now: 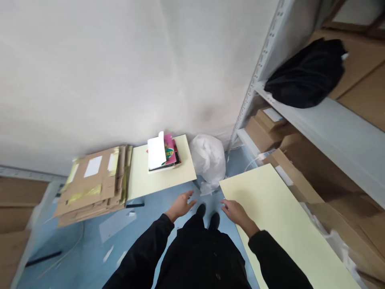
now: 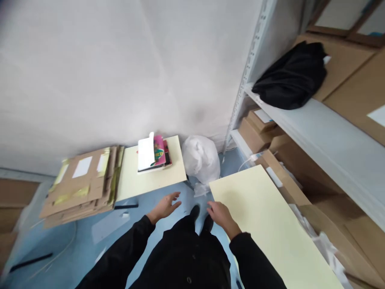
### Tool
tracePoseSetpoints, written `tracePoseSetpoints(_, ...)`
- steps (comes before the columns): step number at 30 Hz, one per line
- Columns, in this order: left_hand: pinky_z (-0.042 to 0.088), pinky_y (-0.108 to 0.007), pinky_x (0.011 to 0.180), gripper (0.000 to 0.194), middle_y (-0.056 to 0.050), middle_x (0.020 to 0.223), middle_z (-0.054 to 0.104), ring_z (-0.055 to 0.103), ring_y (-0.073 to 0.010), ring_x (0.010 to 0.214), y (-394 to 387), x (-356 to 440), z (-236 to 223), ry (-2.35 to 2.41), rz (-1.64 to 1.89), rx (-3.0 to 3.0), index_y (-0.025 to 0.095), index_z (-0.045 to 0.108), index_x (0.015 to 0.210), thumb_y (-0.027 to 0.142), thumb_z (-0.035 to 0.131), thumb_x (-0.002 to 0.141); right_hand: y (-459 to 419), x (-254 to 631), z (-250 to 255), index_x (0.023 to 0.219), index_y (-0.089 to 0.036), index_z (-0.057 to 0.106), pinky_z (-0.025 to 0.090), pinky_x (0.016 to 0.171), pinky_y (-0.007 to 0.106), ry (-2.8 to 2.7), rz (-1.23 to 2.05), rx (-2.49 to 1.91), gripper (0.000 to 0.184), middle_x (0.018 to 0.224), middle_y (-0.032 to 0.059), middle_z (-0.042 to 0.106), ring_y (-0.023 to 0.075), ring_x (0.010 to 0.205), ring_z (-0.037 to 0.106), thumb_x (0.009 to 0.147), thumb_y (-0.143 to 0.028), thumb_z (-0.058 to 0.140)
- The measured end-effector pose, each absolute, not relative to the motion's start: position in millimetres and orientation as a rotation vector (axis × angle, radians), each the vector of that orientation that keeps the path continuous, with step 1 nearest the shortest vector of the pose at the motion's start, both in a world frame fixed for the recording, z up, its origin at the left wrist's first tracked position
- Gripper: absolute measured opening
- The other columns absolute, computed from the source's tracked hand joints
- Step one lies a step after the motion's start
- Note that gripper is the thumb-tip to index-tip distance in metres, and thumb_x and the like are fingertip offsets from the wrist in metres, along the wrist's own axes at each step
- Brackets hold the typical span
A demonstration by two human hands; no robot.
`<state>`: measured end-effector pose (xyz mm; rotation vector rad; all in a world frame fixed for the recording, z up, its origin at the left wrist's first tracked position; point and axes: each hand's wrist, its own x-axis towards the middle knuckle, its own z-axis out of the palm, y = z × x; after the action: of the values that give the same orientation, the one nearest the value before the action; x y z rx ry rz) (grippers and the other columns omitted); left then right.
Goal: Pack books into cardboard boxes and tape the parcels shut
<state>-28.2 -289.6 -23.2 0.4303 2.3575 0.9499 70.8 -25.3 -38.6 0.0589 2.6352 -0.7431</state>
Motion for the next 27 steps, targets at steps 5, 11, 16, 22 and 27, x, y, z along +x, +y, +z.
tracePoseSetpoints(5, 0.044, -0.043, 0.097, 0.046, -0.016, 0.118, 0.065, 0.06, -0.0326, 0.111, -336.2, -36.9, -15.2, 2.561, 0.988, 0.05, 0.016, 0.06, 0.117, 0.039, 0.058, 0.078, -55.7, -16.5, -27.4, 0.117, -0.022, 0.064, 0.044, 0.086, 0.032, 2.658, -0.759, -0.226, 0.033, 0.108, 0.0101, 0.069, 0.0254, 0.102, 0.063, 0.087, -0.028, 0.052)
tracePoseSetpoints(11, 0.04, -0.044, 0.103, 0.052, -0.02, 0.126, 0.057, 0.053, -0.0323, 0.121, -357.8, -73.8, -13.9, 2.848, 0.858, 0.013, 0.01, 0.051, 0.126, 0.037, 0.055, 0.082, -116.3, -86.5, -34.3, 0.123, -0.014, 0.059, 0.04, 0.097, 0.034, 2.606, -0.792, -0.425, 0.04, 0.124, 0.0155, 0.058, 0.0262, 0.117, 0.054, 0.085, -0.026, 0.057)
tracePoseSetpoints(16, 0.031, -0.051, 0.107, 0.089, -0.029, 0.146, 0.031, 0.029, -0.0396, 0.137, -359.5, -136.2, -12.9, 3.156, 0.848, -0.033, 0.005, 0.027, 0.142, 0.042, 0.069, 0.072, -162.6, -138.2, -45.1, 0.132, -0.013, 0.051, 0.035, 0.105, 0.038, 2.587, -0.806, -0.3, 0.055, 0.138, 0.0181, 0.047, 0.0285, 0.129, 0.042, 0.081, -0.028, 0.062)
tracePoseSetpoints(22, 0.025, -0.055, 0.108, 0.091, -0.03, 0.151, 0.019, 0.019, -0.0425, 0.14, -366.9, -199.3, -31.2, 3.165, 0.842, 0.007, 0.003, 0.019, 0.145, 0.034, 0.066, 0.073, -203.2, -180.5, -66.1, 0.138, -0.016, 0.042, 0.033, 0.108, 0.041, 2.64, -0.981, -0.092, 0.066, 0.135, 0.0154, 0.048, 0.0271, 0.131, 0.041, 0.076, -0.024, 0.063)
tracePoseSetpoints(27, 0.025, -0.051, 0.11, 0.08, -0.025, 0.15, 0.028, 0.025, -0.0368, 0.139, -400.8, -215.1, -50.7, 3.138, 1.004, -0.02, 0.007, 0.023, 0.144, 0.025, 0.059, 0.075, -219.5, -207.4, -86.3, 0.141, -0.016, 0.036, 0.036, 0.106, 0.041, 2.608, -1.114, 0.135, 0.071, 0.136, 0.015, 0.05, 0.0273, 0.129, 0.044, 0.076, -0.03, 0.062)
